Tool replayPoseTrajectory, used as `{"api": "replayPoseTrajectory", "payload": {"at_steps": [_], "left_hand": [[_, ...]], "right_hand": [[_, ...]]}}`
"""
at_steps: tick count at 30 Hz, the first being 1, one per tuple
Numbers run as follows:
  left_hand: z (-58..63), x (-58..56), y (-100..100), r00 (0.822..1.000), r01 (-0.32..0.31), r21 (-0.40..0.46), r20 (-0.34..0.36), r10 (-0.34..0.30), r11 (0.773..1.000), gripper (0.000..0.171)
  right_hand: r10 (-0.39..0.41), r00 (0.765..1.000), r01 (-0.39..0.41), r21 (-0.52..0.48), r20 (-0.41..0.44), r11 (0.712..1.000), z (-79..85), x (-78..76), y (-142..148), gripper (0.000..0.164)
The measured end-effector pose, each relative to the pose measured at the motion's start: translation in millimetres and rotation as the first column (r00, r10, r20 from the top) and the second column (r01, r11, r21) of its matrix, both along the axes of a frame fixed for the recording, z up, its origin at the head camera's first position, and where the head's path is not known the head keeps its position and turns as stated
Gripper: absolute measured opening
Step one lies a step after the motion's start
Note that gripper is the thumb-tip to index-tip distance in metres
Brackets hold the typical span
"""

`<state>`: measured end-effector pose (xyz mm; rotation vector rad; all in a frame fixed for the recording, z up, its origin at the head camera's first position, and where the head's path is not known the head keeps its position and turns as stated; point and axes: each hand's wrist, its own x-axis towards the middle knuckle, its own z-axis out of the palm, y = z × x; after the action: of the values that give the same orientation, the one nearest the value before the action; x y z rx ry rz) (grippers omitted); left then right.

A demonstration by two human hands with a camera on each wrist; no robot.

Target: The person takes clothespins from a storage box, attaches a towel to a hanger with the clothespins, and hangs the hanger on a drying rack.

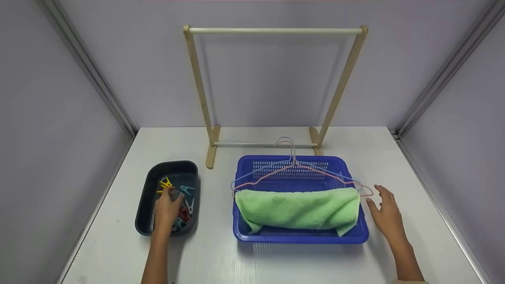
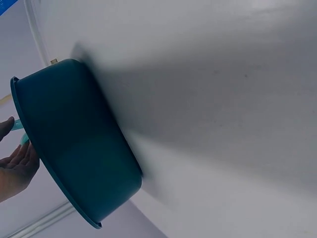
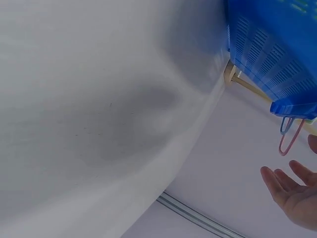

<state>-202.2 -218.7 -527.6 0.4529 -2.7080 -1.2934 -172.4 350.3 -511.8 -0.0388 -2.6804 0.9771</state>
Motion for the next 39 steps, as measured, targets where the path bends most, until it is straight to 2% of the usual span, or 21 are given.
{"api": "replayPoseTrajectory", "payload": {"at_steps": [9,20,27,32,39], "left_hand": [[3.8,1.5,2,1.0,-0.006,0.041,-0.004,0.007,0.999,0.041],[4.5,1.8,3,1.0,0.008,0.046,-0.031,-0.006,0.999,0.039],[4.0,2.1,3,0.999,0.014,0.06,-0.033,-0.012,0.998,0.037],[3.7,3.5,4,0.997,0.023,0.039,-0.07,-0.02,0.999,0.036],[7.0,4.0,3,0.996,0.037,0.051,-0.078,-0.033,0.998,0.038]], "right_hand": [[0.041,0.997,-0.041,-0.005,0.065,0.999,-1.6,-7.9,2,0.043],[0.054,0.998,-0.053,-0.071,0.013,0.996,-6.6,-17.5,4,0.043],[0.047,0.997,-0.037,-0.15,0.069,0.988,-7.6,-22.5,6,0.043],[0.064,0.997,-0.05,-0.219,0.054,0.974,-6.3,-24.9,6,0.04],[0.1,0.995,-0.092,-0.223,0.024,0.971,-5.2,-22.4,9,0.043]]}}
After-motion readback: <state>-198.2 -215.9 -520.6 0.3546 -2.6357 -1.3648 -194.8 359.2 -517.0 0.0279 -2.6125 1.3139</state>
